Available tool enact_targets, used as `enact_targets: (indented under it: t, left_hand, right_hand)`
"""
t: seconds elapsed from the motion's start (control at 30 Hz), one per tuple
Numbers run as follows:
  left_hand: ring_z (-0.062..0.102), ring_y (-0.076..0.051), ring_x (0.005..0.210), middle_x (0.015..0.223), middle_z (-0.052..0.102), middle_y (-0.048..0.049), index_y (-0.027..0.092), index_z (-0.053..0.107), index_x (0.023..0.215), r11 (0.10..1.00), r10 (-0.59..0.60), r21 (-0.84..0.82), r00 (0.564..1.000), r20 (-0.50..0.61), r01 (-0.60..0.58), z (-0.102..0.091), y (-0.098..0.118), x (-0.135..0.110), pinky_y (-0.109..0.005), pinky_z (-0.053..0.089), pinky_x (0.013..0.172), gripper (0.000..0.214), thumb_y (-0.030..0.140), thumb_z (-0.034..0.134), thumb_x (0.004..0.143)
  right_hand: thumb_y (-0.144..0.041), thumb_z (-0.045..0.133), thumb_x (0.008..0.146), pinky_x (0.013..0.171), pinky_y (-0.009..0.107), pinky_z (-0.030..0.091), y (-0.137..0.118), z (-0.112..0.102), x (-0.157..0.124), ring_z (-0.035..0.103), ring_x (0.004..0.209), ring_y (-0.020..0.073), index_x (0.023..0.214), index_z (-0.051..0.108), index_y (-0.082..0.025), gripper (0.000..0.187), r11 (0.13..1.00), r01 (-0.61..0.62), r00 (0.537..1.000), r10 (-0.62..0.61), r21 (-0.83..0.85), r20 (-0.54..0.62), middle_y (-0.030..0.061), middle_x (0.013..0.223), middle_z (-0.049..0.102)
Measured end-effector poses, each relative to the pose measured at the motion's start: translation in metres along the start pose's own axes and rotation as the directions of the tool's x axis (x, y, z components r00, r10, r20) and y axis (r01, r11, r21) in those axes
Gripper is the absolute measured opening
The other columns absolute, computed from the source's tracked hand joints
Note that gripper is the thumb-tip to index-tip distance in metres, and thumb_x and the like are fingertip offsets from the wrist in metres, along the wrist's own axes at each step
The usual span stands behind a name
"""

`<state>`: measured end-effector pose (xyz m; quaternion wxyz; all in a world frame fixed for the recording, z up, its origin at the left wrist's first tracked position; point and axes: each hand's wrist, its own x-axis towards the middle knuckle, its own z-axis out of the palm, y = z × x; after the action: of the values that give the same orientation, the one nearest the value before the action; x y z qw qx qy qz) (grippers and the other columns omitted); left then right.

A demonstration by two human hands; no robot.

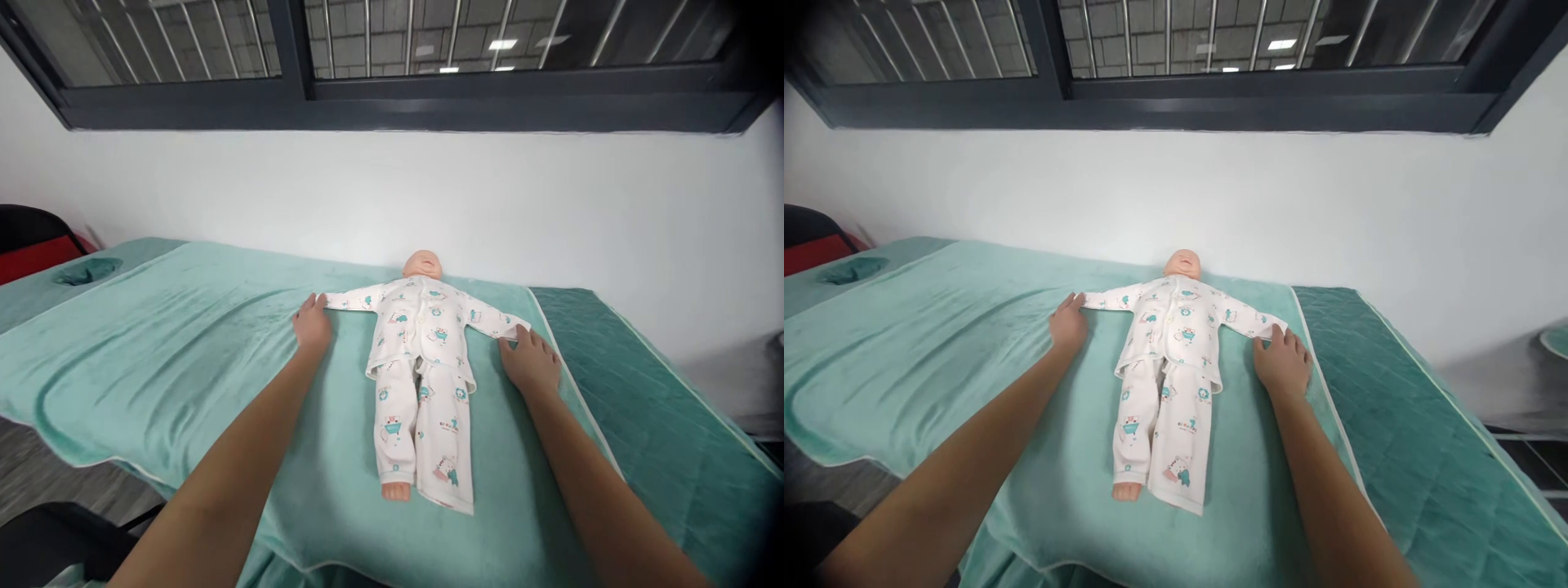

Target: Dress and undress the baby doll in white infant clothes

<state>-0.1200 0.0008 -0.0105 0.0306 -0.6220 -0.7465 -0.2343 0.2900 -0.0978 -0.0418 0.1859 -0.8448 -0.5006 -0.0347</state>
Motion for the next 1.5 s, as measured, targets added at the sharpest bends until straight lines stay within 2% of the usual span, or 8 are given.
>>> enact_targets:
  t: [0.17,0.3,0.53,0.73,1.07,1.37,1.5]
  left_hand:
    - [0.050,-0.026,0.125,0.141,0.055,-0.0074,0.027,0.052,0.138,0.997,-0.007,0.077,0.998,-0.064,0.012,0.001,0.002,-0.006,-0.041,0.040,0.098,0.056,0.008,0.035,0.088]
    - [0.051,-0.028,0.117,0.132,0.057,-0.0097,0.027,0.058,0.130,0.992,0.022,0.125,0.994,-0.107,-0.009,-0.001,0.005,-0.013,-0.042,0.040,0.092,0.050,0.010,0.038,0.087]
    - [0.049,-0.031,0.113,0.120,0.057,-0.0143,0.022,0.066,0.117,0.986,-0.064,0.148,0.996,-0.056,0.072,-0.001,0.009,-0.011,-0.045,0.040,0.090,0.040,0.016,0.041,0.086]
    - [0.047,-0.032,0.117,0.126,0.055,-0.0160,0.020,0.069,0.112,0.981,-0.058,0.181,0.998,-0.034,0.063,0.002,0.009,-0.007,-0.046,0.039,0.094,0.037,0.021,0.041,0.087]
    - [0.045,-0.034,0.120,0.129,0.056,-0.0185,0.014,0.063,0.120,0.978,-0.037,0.206,0.999,-0.021,0.041,0.005,0.012,-0.008,-0.049,0.036,0.098,0.043,0.018,0.035,0.088]
    - [0.042,-0.033,0.129,0.140,0.050,-0.0213,0.010,0.047,0.140,0.979,-0.051,0.195,0.999,-0.009,0.052,0.011,0.008,-0.012,-0.058,0.026,0.110,0.055,0.016,0.026,0.090]
    - [0.037,-0.031,0.137,0.148,0.045,-0.0206,0.009,0.040,0.146,0.982,-0.045,0.183,0.999,0.017,0.041,0.011,0.005,-0.015,-0.057,0.023,0.115,0.058,0.015,0.022,0.091]
  right_hand:
    - [-0.049,0.033,0.096,0.111,0.049,0.031,0.000,0.003,0.001,0.041,0.136,0.0323,0.146,0.043,-0.016,0.060,1.000,0.000,1.000,0.000,-0.018,-0.017,0.0155,0.149,0.045]
    - [-0.049,0.033,0.096,0.111,0.050,0.031,-0.001,0.002,0.001,0.042,0.135,0.0330,0.146,0.043,-0.017,0.060,1.000,-0.009,1.000,0.009,-0.018,-0.018,0.0152,0.148,0.045]
    - [-0.046,0.034,0.096,0.109,0.049,0.032,-0.006,-0.002,-0.001,0.043,0.134,0.0322,0.144,0.044,-0.017,0.057,1.000,-0.021,0.999,0.021,-0.016,-0.037,0.0146,0.147,0.047]
    - [-0.046,0.034,0.096,0.110,0.049,0.031,-0.007,-0.002,0.001,0.041,0.136,0.0311,0.145,0.044,-0.018,0.057,0.999,-0.036,0.999,0.036,0.003,-0.031,0.0138,0.149,0.046]
    - [-0.044,0.033,0.097,0.109,0.048,0.031,-0.008,0.000,0.000,0.042,0.134,0.0314,0.144,0.044,-0.016,0.056,1.000,-0.024,0.998,0.024,-0.012,-0.056,0.0149,0.147,0.046]
    - [-0.043,0.032,0.097,0.108,0.046,0.032,-0.011,-0.003,-0.003,0.045,0.132,0.0314,0.144,0.045,-0.015,0.055,0.999,-0.017,0.998,0.015,-0.039,-0.064,0.0157,0.145,0.048]
    - [-0.042,0.033,0.097,0.107,0.046,0.032,-0.013,-0.005,-0.006,0.046,0.131,0.0312,0.143,0.046,-0.014,0.055,0.999,-0.013,0.997,0.009,-0.044,-0.073,0.0171,0.143,0.049]
